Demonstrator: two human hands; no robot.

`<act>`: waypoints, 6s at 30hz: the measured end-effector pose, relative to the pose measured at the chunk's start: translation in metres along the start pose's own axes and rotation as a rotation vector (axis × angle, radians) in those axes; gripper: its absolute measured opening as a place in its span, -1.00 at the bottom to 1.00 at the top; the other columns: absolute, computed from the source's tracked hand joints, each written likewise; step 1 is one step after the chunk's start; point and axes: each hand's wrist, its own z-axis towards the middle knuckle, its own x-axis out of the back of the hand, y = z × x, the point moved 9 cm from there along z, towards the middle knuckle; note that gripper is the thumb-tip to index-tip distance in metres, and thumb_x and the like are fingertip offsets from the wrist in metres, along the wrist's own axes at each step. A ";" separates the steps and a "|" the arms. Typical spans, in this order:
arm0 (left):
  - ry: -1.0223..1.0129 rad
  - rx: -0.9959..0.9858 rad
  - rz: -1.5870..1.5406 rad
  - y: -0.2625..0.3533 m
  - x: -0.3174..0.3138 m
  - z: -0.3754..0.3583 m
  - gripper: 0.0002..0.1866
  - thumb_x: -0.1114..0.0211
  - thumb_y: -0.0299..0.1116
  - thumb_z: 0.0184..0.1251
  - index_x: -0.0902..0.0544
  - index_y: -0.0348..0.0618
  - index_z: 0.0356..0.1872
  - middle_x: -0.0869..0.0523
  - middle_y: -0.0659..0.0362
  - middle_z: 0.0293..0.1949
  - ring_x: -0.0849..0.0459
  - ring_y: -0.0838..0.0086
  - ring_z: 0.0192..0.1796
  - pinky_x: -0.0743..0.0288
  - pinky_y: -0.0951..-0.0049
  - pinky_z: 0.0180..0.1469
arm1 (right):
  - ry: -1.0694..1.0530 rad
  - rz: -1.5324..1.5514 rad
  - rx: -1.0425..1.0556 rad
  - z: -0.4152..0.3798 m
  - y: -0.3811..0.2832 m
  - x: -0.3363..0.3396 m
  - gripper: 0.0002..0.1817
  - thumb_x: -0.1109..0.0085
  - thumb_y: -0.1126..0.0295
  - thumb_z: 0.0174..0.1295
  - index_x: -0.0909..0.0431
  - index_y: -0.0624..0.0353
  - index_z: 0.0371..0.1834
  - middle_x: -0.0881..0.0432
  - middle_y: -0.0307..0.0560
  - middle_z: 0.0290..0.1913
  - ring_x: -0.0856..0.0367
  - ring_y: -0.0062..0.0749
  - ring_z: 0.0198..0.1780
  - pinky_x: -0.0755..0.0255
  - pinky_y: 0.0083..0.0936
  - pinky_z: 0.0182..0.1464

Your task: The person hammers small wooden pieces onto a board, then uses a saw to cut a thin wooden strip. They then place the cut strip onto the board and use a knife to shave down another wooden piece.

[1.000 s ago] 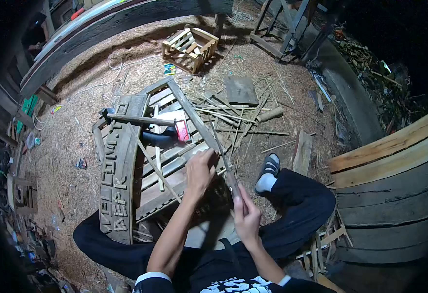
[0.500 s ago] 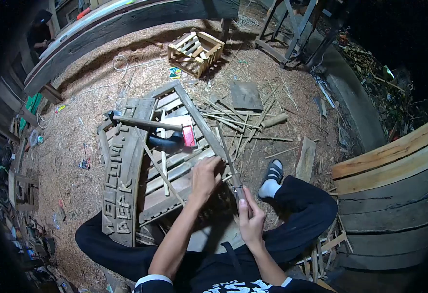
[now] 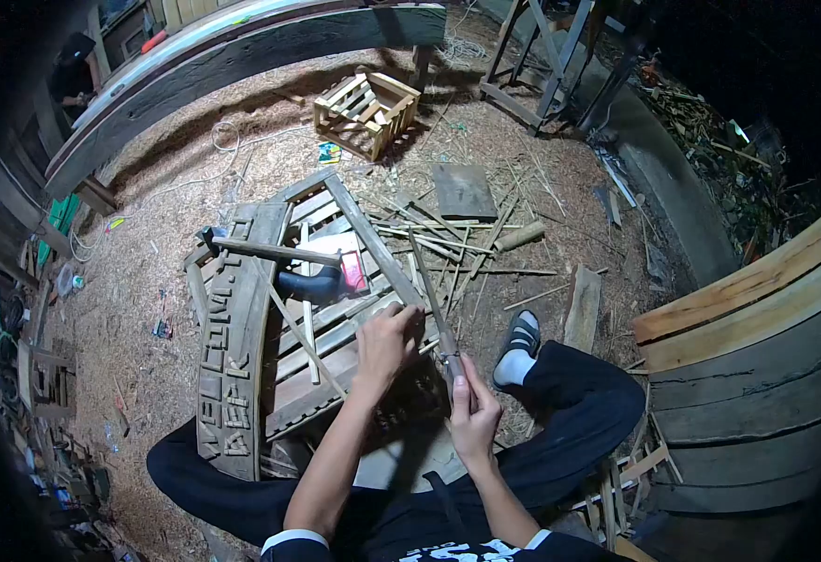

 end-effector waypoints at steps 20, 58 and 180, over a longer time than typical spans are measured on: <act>-0.111 -0.116 -0.038 -0.002 -0.008 0.003 -0.34 -0.51 -0.47 -0.01 -0.69 0.08 0.25 -0.71 0.08 -0.10 -0.77 0.03 -0.11 -0.64 0.05 -0.13 | -0.031 -0.112 -0.024 -0.021 -0.014 0.012 -0.53 -0.09 0.31 0.62 -0.53 0.44 0.43 -0.73 0.32 0.26 -0.74 -0.18 0.28 -0.57 -0.32 0.28; -0.148 -0.066 -0.081 0.003 -0.008 0.006 -0.35 -0.43 -0.58 -0.01 -0.70 0.03 0.24 -0.77 0.06 0.05 -0.77 -0.03 0.00 -0.67 0.07 0.02 | -0.074 -0.059 -0.052 -0.005 -0.031 0.016 -0.52 -0.06 0.34 0.62 -0.51 0.49 0.43 -0.70 0.24 0.32 -0.66 -0.26 0.34 -0.48 -0.40 0.36; -0.105 0.000 -0.081 0.014 -0.008 -0.002 -0.54 -0.35 -0.47 0.11 -0.64 -0.04 0.12 -0.77 0.03 -0.08 -0.77 -0.07 -0.09 -0.67 0.03 -0.09 | -0.045 -0.070 0.004 -0.013 -0.012 0.007 -0.52 -0.07 0.30 0.62 -0.54 0.47 0.41 -0.67 0.34 0.34 -0.69 -0.06 0.36 -0.51 -0.33 0.36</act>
